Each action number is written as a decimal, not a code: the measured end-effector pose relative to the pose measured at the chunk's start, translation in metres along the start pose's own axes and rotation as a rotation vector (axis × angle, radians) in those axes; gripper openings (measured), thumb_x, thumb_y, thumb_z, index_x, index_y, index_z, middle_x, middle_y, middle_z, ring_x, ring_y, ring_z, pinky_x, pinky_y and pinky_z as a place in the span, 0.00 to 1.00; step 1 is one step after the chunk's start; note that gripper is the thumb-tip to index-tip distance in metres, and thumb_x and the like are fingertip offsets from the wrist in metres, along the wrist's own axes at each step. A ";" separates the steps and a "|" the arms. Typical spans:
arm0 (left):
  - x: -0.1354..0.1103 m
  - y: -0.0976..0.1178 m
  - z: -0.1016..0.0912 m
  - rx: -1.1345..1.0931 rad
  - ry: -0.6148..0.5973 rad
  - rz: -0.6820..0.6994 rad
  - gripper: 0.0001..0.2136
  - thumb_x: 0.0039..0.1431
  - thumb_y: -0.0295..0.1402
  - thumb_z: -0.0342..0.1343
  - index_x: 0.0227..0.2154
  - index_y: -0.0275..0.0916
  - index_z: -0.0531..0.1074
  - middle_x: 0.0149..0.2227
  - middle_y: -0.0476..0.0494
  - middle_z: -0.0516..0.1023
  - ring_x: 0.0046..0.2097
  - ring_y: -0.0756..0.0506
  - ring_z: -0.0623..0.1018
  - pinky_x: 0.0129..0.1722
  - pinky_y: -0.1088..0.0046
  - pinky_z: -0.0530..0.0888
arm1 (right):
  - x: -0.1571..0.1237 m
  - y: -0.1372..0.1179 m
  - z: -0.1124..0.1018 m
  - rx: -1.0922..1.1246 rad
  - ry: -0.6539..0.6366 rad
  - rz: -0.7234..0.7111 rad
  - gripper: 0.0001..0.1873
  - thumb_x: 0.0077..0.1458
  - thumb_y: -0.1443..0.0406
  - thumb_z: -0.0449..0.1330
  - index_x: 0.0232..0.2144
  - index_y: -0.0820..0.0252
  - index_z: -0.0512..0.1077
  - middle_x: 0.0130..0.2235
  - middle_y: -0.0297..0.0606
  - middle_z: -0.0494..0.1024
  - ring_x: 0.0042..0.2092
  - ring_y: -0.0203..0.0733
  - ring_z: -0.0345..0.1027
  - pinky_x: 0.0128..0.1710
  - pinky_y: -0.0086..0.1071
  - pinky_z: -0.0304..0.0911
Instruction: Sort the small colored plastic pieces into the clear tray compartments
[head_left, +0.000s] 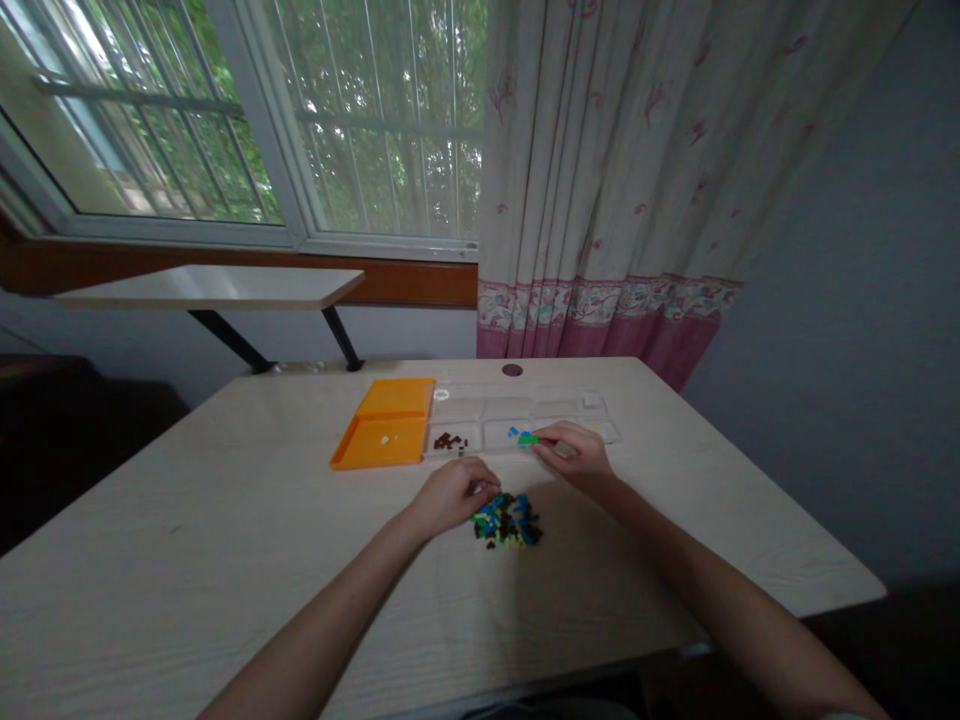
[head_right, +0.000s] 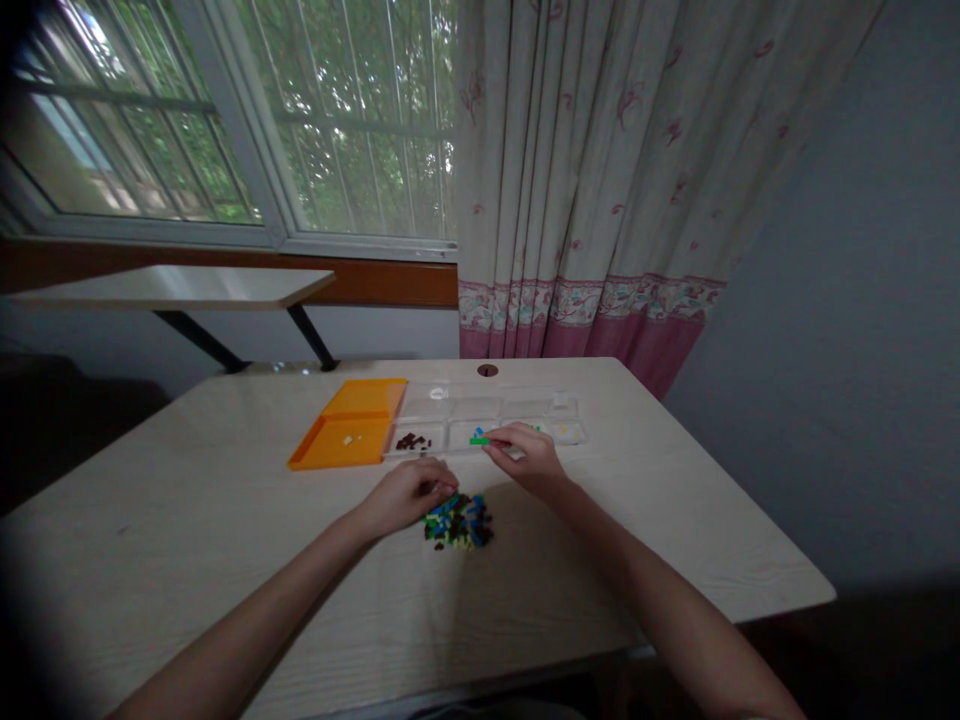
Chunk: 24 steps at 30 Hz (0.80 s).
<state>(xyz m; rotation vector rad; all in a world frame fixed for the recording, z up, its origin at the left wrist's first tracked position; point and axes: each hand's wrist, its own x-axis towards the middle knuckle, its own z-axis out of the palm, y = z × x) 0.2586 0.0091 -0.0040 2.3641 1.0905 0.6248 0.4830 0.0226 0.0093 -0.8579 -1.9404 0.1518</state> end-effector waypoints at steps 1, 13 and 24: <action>0.000 0.000 0.000 -0.005 -0.008 0.013 0.09 0.54 0.33 0.51 0.31 0.40 0.76 0.30 0.45 0.76 0.34 0.47 0.73 0.35 0.76 0.67 | 0.000 0.000 -0.001 0.002 0.010 -0.010 0.08 0.52 0.62 0.57 0.32 0.57 0.74 0.29 0.37 0.77 0.30 0.36 0.69 0.33 0.30 0.65; -0.001 -0.006 0.005 -0.207 0.063 -0.068 0.09 0.54 0.32 0.50 0.30 0.35 0.75 0.29 0.44 0.76 0.29 0.49 0.71 0.29 0.76 0.67 | 0.004 0.024 -0.023 -0.197 -0.162 0.064 0.12 0.54 0.60 0.54 0.36 0.58 0.74 0.30 0.38 0.76 0.29 0.36 0.67 0.31 0.28 0.62; 0.005 -0.016 0.007 -0.548 0.162 -0.248 0.11 0.48 0.37 0.57 0.30 0.32 0.74 0.28 0.43 0.77 0.27 0.51 0.72 0.26 0.77 0.67 | -0.003 0.061 -0.022 -0.442 -0.281 0.285 0.11 0.53 0.60 0.55 0.35 0.57 0.74 0.31 0.36 0.74 0.32 0.37 0.66 0.32 0.28 0.58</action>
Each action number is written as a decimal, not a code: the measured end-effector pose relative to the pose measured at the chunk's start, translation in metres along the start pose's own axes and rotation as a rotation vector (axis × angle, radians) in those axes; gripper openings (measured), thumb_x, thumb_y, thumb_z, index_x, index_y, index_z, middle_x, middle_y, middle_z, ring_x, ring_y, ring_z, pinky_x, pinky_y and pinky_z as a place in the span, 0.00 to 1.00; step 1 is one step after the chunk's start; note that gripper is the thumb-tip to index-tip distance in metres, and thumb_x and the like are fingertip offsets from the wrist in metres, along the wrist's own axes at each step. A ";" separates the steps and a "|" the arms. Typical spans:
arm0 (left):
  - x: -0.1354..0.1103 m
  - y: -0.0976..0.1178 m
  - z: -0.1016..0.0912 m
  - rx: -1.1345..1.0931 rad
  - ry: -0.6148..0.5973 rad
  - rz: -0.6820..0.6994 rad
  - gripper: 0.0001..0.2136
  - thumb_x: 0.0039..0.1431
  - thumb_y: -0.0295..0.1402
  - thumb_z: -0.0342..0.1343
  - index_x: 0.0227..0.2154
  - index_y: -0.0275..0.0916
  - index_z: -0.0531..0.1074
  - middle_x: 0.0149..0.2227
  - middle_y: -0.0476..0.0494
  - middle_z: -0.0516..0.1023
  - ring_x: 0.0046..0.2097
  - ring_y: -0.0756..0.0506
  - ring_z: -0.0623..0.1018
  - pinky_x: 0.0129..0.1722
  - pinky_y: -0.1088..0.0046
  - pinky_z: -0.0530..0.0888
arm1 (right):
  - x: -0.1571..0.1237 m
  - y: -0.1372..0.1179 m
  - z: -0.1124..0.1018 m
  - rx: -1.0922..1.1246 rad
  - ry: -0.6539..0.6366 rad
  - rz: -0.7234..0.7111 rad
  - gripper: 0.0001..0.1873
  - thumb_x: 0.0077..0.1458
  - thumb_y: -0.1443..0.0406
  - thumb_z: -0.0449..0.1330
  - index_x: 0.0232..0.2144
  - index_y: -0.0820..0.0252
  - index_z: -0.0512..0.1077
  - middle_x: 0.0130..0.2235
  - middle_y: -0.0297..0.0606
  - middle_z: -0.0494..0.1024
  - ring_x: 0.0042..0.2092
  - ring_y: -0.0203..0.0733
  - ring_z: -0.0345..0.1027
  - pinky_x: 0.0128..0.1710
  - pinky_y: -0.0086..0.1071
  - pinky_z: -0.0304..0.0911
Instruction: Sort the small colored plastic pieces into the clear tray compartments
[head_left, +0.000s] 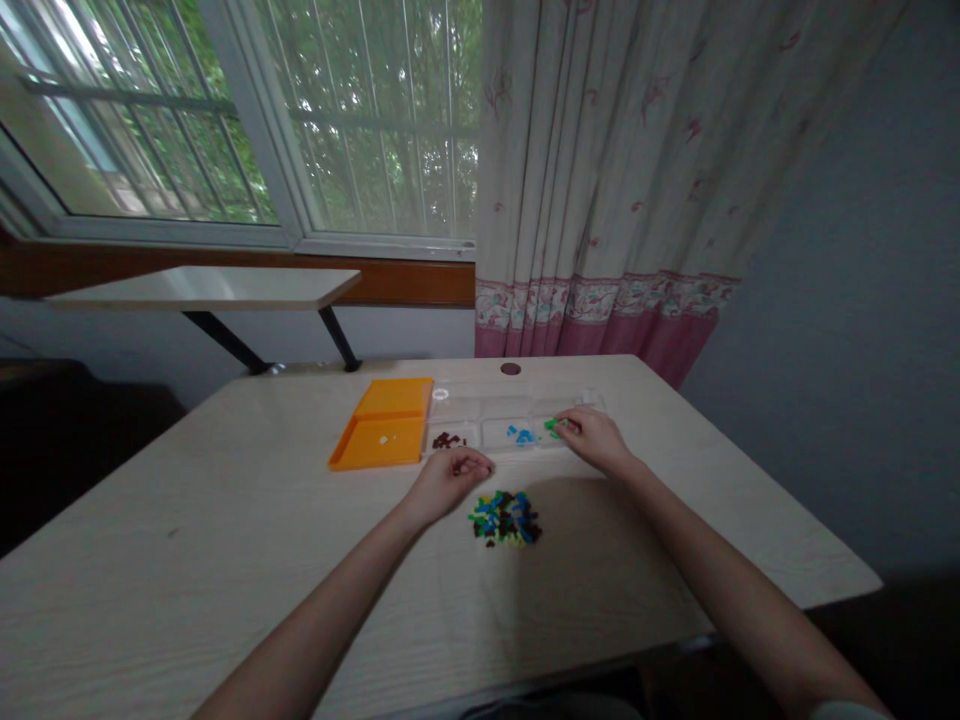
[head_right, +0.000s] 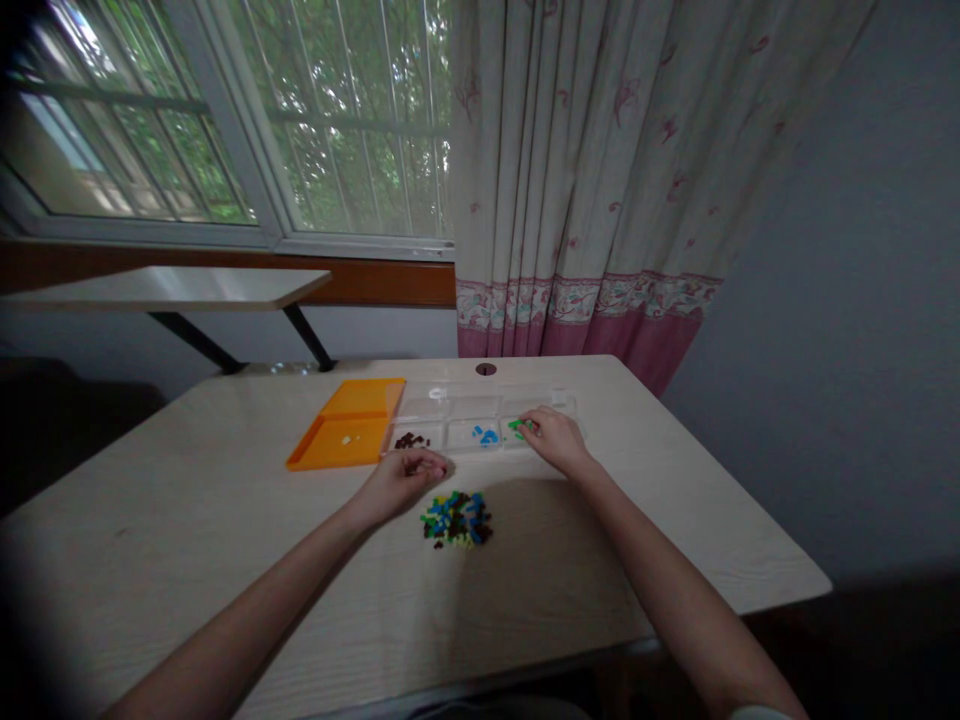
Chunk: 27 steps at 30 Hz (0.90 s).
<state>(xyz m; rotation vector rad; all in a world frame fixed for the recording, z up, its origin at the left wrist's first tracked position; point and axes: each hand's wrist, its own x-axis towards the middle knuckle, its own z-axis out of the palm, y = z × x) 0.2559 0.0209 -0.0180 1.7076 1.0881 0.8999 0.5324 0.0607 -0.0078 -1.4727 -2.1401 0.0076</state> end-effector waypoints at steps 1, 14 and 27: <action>0.000 0.000 0.000 -0.021 -0.001 -0.008 0.11 0.47 0.36 0.58 0.29 0.33 0.74 0.27 0.43 0.77 0.27 0.51 0.72 0.25 0.77 0.67 | 0.000 -0.001 0.000 -0.003 -0.005 0.002 0.11 0.53 0.60 0.55 0.35 0.57 0.74 0.31 0.36 0.74 0.32 0.38 0.66 0.32 0.28 0.58; -0.004 0.005 0.010 -0.159 -0.013 -0.006 0.08 0.44 0.33 0.60 0.25 0.32 0.72 0.24 0.46 0.74 0.24 0.53 0.70 0.25 0.79 0.66 | -0.015 -0.057 0.016 0.255 0.042 -0.317 0.09 0.54 0.63 0.55 0.33 0.58 0.75 0.30 0.38 0.75 0.31 0.36 0.68 0.33 0.27 0.61; -0.006 0.007 0.014 -0.112 -0.006 0.049 0.09 0.47 0.34 0.58 0.29 0.33 0.71 0.22 0.51 0.68 0.23 0.54 0.66 0.22 0.81 0.62 | -0.025 -0.080 0.023 0.347 0.148 -0.446 0.04 0.51 0.66 0.57 0.29 0.58 0.72 0.28 0.35 0.75 0.30 0.34 0.67 0.31 0.26 0.60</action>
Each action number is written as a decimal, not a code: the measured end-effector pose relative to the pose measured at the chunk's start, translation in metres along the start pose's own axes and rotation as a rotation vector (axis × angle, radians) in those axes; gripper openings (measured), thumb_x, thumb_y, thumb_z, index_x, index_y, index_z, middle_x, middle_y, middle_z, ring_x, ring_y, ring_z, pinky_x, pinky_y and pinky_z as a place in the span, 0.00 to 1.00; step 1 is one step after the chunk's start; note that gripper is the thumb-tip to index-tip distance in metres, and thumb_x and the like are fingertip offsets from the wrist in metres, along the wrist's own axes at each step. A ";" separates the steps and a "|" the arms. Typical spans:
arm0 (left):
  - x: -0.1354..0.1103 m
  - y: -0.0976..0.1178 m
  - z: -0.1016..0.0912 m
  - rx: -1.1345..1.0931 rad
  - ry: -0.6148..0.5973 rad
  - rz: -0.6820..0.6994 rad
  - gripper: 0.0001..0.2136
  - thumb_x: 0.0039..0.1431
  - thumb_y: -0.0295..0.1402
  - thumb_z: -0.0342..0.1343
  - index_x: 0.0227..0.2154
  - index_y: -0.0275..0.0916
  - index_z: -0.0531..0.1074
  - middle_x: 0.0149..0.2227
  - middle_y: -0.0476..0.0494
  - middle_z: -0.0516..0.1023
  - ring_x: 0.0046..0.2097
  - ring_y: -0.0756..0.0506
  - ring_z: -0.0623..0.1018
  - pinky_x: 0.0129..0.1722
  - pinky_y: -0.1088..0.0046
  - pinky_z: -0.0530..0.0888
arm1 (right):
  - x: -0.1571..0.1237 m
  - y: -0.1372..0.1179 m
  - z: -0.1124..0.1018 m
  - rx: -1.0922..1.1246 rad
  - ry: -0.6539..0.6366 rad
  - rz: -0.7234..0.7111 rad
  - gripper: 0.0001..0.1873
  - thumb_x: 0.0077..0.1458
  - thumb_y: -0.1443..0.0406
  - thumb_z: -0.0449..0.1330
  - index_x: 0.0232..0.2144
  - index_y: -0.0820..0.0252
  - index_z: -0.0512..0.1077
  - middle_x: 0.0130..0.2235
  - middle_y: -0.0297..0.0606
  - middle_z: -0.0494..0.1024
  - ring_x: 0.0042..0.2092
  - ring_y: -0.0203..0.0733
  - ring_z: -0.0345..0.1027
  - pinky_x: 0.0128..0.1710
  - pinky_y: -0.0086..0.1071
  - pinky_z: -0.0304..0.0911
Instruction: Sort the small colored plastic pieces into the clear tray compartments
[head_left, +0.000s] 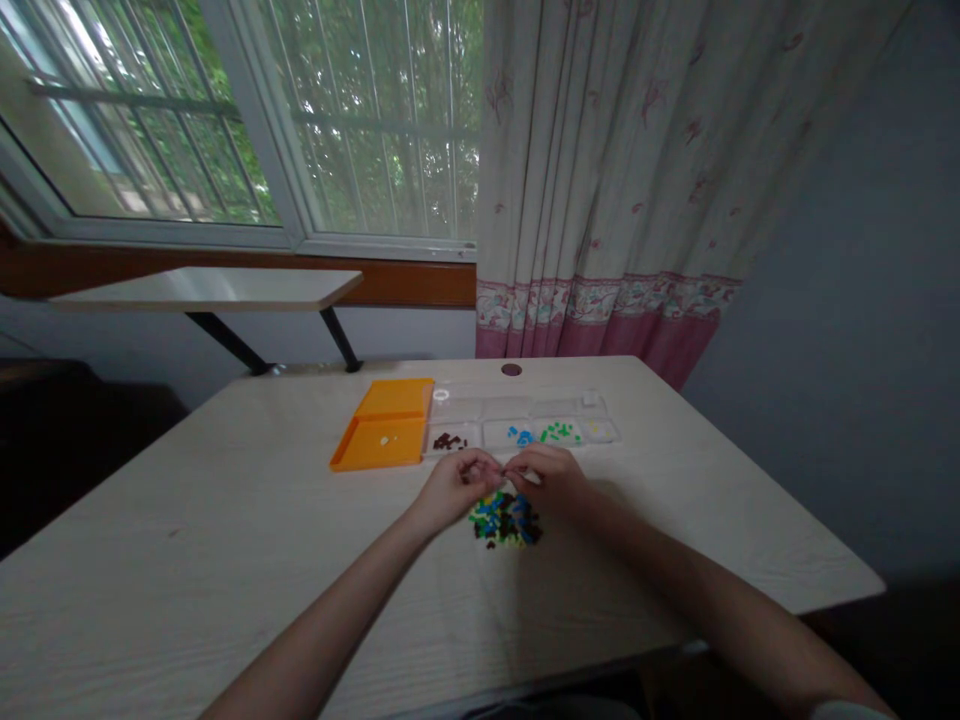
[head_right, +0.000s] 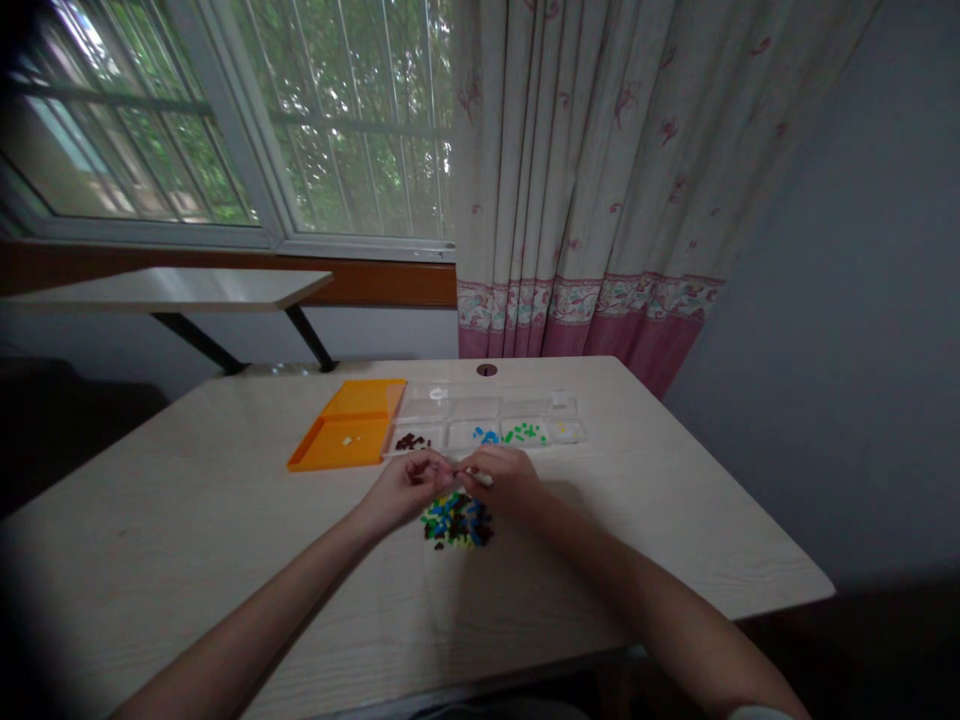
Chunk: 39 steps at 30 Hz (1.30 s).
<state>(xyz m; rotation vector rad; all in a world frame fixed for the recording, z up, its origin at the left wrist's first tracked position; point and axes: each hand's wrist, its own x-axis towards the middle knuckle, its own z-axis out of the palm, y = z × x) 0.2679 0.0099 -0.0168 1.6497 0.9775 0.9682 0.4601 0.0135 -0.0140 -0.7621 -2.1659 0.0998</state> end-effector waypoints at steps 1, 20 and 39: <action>-0.001 0.003 0.000 0.073 0.022 0.017 0.09 0.47 0.34 0.58 0.29 0.33 0.72 0.21 0.51 0.67 0.23 0.54 0.65 0.22 0.81 0.61 | 0.000 0.000 0.000 -0.002 0.018 0.004 0.04 0.50 0.67 0.57 0.29 0.59 0.72 0.28 0.35 0.75 0.30 0.34 0.67 0.31 0.26 0.60; -0.006 0.024 -0.018 0.441 0.213 0.321 0.06 0.53 0.33 0.55 0.30 0.36 0.74 0.28 0.45 0.74 0.28 0.51 0.69 0.26 0.78 0.65 | 0.004 0.014 -0.019 0.063 -0.303 0.125 0.06 0.52 0.65 0.57 0.30 0.60 0.74 0.28 0.36 0.75 0.28 0.34 0.65 0.29 0.25 0.59; -0.006 0.028 -0.040 0.418 0.435 0.428 0.06 0.54 0.33 0.55 0.32 0.38 0.75 0.32 0.45 0.71 0.32 0.51 0.70 0.28 0.78 0.67 | 0.000 0.025 -0.027 0.277 -0.634 0.248 0.09 0.46 0.69 0.57 0.31 0.62 0.75 0.28 0.35 0.75 0.28 0.32 0.65 0.28 0.23 0.59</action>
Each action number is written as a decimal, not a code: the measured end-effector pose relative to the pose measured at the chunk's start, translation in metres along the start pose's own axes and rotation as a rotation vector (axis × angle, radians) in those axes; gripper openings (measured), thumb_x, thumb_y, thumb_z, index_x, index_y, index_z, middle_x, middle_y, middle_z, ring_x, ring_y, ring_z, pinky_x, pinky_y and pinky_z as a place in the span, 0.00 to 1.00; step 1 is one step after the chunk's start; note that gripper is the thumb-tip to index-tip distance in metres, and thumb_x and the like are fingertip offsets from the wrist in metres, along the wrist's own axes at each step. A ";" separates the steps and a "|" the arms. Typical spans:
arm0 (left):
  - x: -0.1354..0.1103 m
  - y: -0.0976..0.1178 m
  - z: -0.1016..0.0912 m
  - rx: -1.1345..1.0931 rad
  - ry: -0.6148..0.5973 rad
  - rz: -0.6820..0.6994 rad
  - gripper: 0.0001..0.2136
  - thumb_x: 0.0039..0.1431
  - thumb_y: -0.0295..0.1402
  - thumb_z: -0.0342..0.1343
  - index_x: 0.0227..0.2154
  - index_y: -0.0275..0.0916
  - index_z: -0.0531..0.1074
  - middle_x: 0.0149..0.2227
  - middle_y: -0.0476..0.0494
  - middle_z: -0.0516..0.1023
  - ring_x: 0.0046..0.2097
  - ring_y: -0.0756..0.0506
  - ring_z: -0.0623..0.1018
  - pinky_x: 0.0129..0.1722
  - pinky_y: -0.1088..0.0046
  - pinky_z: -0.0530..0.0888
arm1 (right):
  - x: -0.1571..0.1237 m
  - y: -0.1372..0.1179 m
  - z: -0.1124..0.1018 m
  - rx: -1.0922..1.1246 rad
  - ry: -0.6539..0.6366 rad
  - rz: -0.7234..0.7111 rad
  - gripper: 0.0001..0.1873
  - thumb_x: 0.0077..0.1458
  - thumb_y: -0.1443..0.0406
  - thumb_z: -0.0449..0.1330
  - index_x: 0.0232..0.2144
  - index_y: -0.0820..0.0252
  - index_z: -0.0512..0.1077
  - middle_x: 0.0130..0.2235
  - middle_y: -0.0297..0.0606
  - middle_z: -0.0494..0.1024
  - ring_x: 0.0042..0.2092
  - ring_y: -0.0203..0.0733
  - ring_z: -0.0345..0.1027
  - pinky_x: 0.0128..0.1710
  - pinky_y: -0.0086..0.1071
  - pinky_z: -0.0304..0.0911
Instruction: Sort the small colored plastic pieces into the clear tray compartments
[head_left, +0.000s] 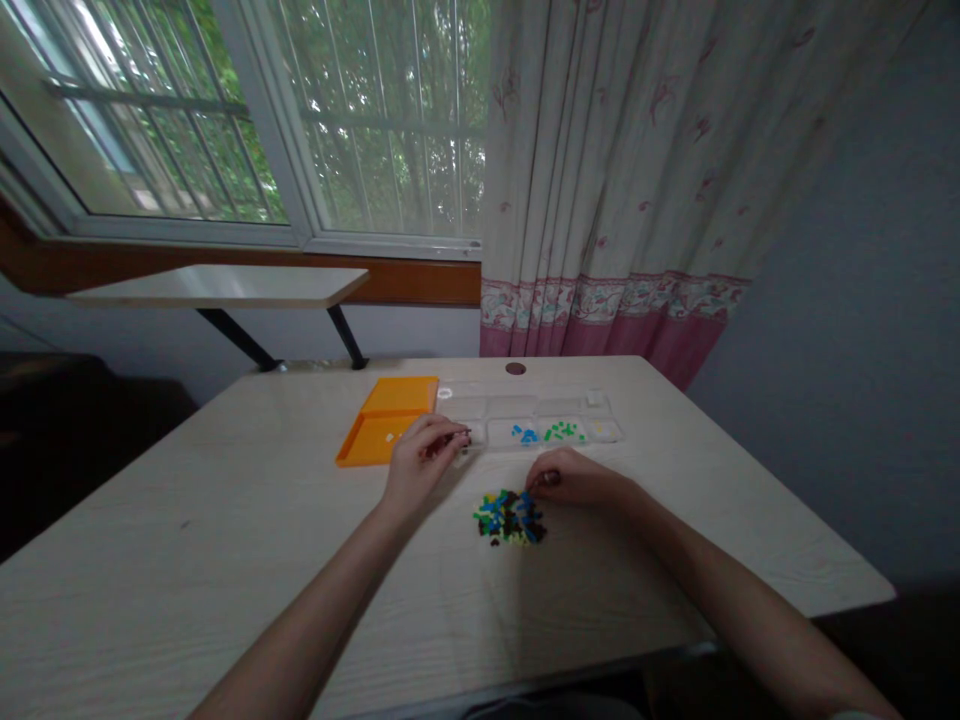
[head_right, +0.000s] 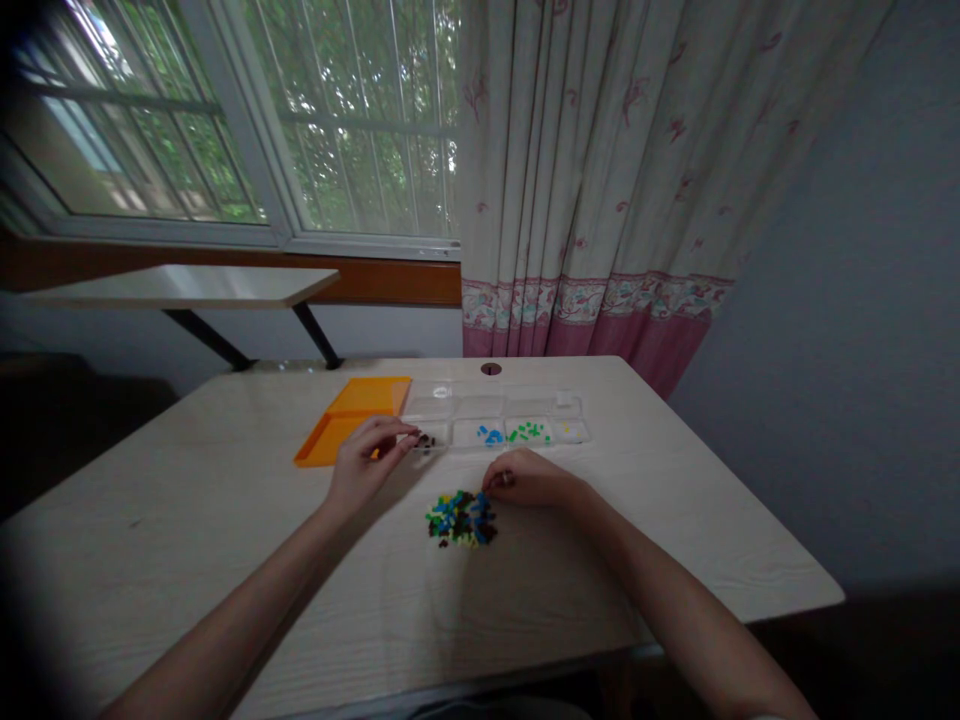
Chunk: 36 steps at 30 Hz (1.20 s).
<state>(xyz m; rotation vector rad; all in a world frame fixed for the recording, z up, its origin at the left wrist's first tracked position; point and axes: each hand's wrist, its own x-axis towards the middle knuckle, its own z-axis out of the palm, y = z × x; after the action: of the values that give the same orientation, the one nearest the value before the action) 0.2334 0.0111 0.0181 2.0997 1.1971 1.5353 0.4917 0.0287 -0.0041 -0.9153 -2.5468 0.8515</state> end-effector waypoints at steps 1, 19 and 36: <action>0.000 -0.001 0.000 -0.002 0.004 -0.004 0.06 0.54 0.34 0.55 0.32 0.38 0.75 0.32 0.45 0.72 0.32 0.50 0.70 0.29 0.77 0.67 | 0.000 -0.001 0.000 -0.004 0.001 0.001 0.09 0.46 0.70 0.57 0.31 0.62 0.75 0.29 0.35 0.75 0.28 0.32 0.65 0.28 0.23 0.59; 0.000 -0.042 -0.005 0.488 -0.135 -0.177 0.10 0.54 0.32 0.49 0.34 0.39 0.74 0.38 0.43 0.73 0.39 0.44 0.73 0.35 0.71 0.69 | 0.000 -0.005 -0.003 -0.136 0.011 -0.046 0.09 0.46 0.72 0.56 0.30 0.62 0.75 0.29 0.35 0.75 0.29 0.33 0.66 0.30 0.24 0.60; -0.021 0.008 0.031 0.137 -0.468 0.016 0.07 0.54 0.30 0.52 0.32 0.40 0.74 0.32 0.46 0.75 0.36 0.47 0.73 0.37 0.73 0.68 | 0.006 -0.012 0.014 -0.206 0.243 -0.095 0.05 0.50 0.68 0.56 0.30 0.62 0.72 0.25 0.35 0.73 0.26 0.32 0.63 0.28 0.24 0.58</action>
<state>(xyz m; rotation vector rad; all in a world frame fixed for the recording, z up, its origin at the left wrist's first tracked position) 0.2630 -0.0022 -0.0027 2.3785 1.1322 0.9054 0.4748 0.0190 -0.0073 -0.8876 -2.4715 0.4269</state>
